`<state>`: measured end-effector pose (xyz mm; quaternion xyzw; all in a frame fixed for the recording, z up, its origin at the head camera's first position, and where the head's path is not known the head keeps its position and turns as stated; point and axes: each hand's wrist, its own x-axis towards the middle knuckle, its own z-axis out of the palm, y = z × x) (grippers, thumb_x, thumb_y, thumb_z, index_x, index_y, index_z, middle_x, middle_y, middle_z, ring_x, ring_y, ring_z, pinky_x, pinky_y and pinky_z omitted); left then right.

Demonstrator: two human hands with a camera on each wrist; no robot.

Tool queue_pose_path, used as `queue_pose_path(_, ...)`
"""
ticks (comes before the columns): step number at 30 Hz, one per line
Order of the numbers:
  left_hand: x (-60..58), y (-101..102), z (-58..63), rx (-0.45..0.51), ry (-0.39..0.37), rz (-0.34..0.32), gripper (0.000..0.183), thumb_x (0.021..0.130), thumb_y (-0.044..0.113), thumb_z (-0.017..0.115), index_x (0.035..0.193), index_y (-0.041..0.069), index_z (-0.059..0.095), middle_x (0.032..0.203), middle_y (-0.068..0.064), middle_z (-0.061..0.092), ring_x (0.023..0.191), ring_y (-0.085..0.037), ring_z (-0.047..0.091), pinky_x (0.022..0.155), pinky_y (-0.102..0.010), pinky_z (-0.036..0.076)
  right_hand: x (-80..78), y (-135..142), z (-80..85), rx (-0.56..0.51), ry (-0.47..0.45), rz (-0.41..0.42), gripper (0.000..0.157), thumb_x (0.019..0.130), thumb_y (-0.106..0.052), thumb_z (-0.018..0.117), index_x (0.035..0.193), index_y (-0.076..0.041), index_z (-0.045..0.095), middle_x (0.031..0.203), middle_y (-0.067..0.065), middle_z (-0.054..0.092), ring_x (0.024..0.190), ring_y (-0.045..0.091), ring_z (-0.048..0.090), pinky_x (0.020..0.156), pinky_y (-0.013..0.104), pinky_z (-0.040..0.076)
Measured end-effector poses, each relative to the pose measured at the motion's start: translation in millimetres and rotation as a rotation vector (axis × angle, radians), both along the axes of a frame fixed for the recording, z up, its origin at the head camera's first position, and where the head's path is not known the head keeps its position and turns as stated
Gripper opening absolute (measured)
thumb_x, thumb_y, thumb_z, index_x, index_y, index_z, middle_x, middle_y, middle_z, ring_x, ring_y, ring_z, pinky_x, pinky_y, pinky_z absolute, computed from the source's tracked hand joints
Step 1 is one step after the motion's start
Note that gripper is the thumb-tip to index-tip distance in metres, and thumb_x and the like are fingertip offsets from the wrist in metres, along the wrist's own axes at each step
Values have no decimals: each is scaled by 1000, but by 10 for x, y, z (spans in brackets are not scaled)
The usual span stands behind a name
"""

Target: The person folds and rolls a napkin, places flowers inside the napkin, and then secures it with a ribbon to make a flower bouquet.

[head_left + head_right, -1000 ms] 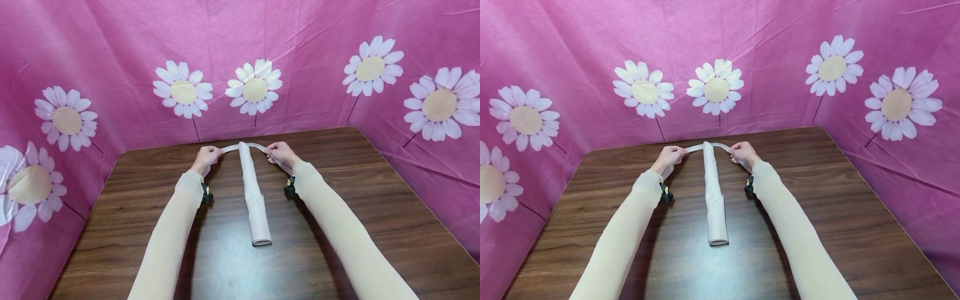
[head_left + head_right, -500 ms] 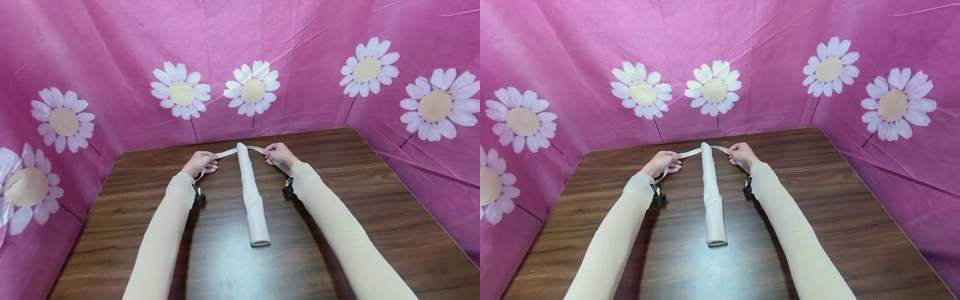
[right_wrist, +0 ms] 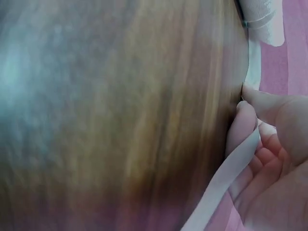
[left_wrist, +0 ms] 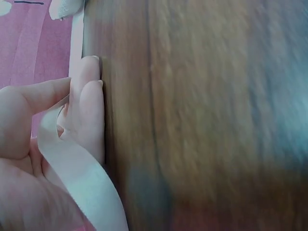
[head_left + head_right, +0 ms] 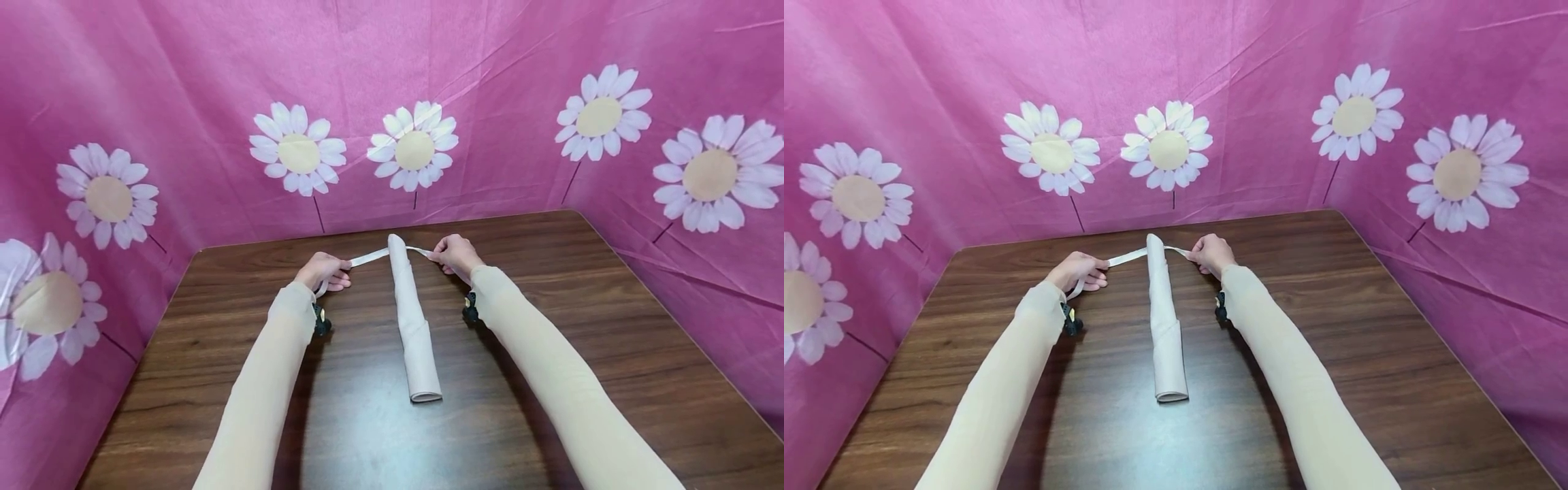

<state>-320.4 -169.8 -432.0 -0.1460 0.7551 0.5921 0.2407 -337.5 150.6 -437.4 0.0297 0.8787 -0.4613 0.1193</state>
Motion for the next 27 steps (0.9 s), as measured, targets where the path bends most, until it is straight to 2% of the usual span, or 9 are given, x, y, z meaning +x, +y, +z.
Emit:
queue_pose_path(5, 48, -63, 8, -8, -14, 10, 19, 99, 15, 66, 111, 0, 66, 72, -7, 67, 58, -14, 69, 54, -24, 56, 23, 91, 19, 9, 5, 12, 25, 90, -19, 80, 94, 2, 66, 81, 7, 58, 56, 11, 53, 51, 24, 51)
queue_pose_path(8, 108, -109, 38, 13, -21, 9, 18, 97, 13, 68, 108, -1, 67, 71, -6, 67, 57, -13, 68, 54, -24, 56, 24, 163, 38, -15, -29, 38, 26, 90, -19, 81, 93, 1, 64, 79, 6, 57, 55, 10, 53, 52, 24, 51)
queue_pose_path(13, 150, -172, 23, 13, -16, -4, 16, 95, 12, 72, 104, 0, 66, 69, -5, 66, 55, -11, 66, 53, -23, 55, 16, 272, 56, -8, -93, 94, 27, 88, -19, 82, 89, 0, 63, 72, 3, 55, 52, 8, 53, 52, 23, 51)
queue_pose_path(21, 259, -188, 14, -85, 78, -74, 17, 93, 14, 75, 95, 1, 65, 68, -3, 64, 57, -9, 64, 56, -24, 54, 41, 322, 73, 36, -102, 131, 27, 87, -20, 83, 87, -1, 64, 73, 3, 57, 53, 9, 53, 53, 24, 51)
queue_pose_path(27, 400, -200, 27, -205, 168, -150, 21, 93, 19, 76, 92, -1, 69, 68, -2, 61, 55, -8, 61, 53, -23, 53, 115, 362, 62, 100, -50, 186, 26, 87, -23, 83, 84, -4, 66, 70, 1, 57, 55, 11, 53, 53, 25, 49)
